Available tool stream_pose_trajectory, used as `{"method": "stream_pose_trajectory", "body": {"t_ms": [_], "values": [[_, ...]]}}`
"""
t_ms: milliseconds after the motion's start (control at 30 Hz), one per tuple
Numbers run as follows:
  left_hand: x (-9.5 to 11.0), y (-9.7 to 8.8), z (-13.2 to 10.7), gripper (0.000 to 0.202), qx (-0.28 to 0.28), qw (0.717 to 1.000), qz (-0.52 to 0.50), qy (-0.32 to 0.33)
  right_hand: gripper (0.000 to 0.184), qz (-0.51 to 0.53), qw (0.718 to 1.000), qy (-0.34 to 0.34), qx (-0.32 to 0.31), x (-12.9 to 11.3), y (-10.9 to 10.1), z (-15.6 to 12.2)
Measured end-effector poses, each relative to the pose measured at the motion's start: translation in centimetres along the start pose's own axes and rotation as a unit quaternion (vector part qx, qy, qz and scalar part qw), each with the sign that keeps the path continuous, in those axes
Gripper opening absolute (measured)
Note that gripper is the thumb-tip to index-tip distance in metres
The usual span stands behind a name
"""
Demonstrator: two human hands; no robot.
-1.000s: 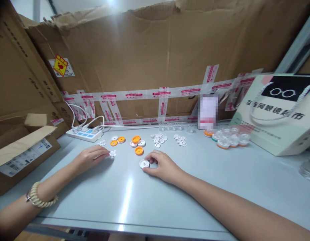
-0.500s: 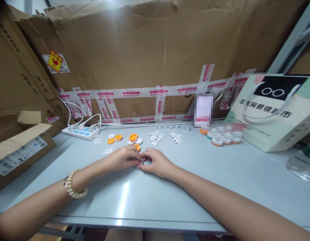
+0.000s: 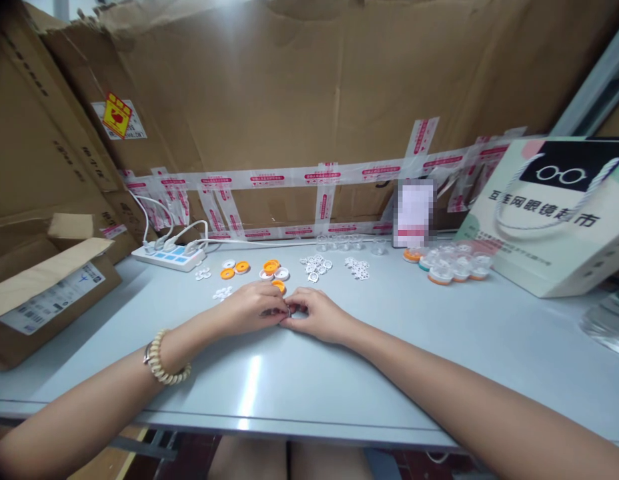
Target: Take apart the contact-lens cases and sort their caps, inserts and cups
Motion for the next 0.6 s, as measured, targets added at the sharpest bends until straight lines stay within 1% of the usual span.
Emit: {"method": "stream_pose_trajectory", "body": {"t_ms": [133, 233, 333, 400, 500, 600], "values": [[0.2, 0.0, -0.3, 0.013, 0.033, 0.997, 0.039, 0.055, 0.013, 0.003, 1.000, 0.000, 0.006, 0.1, 0.1, 0.0], [0.5, 0.0, -0.3, 0.017, 0.037, 0.992, 0.066, 0.105, 0.012, 0.001, 1.000, -0.001, 0.005, 0.0, 0.1, 0.0], [0.7, 0.1, -0.3, 0.022, 0.035, 0.986, 0.089, 0.137, 0.011, 0.004, 1.000, 0.001, 0.006, 0.0, 0.1, 0.0], [0.6, 0.2, -0.2, 0.021, 0.049, 0.986, 0.086, 0.137, 0.011, 0.003, 1.000, 0.002, 0.007, -0.1, 0.0, 0.0], [0.3, 0.1, 0.0, 0.018, 0.087, 0.989, 0.061, 0.108, 0.012, 0.007, 1.000, 0.006, 0.007, 0.0, 0.0, 0.0], [0.1, -1.0, 0.0, 0.018, 0.130, 0.986, 0.050, 0.094, 0.017, 0.023, 1.000, 0.015, 0.008, 0.0, 0.0, -0.1]]}}
Point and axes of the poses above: each hand's wrist, its own z-axis towards the middle knuckle, its own y-axis out of the palm, x = y × z, the point moved 5 cm from there along z, towards the middle knuckle, and after that the axes turned 7 degrees about x, right-handed, at the moved point
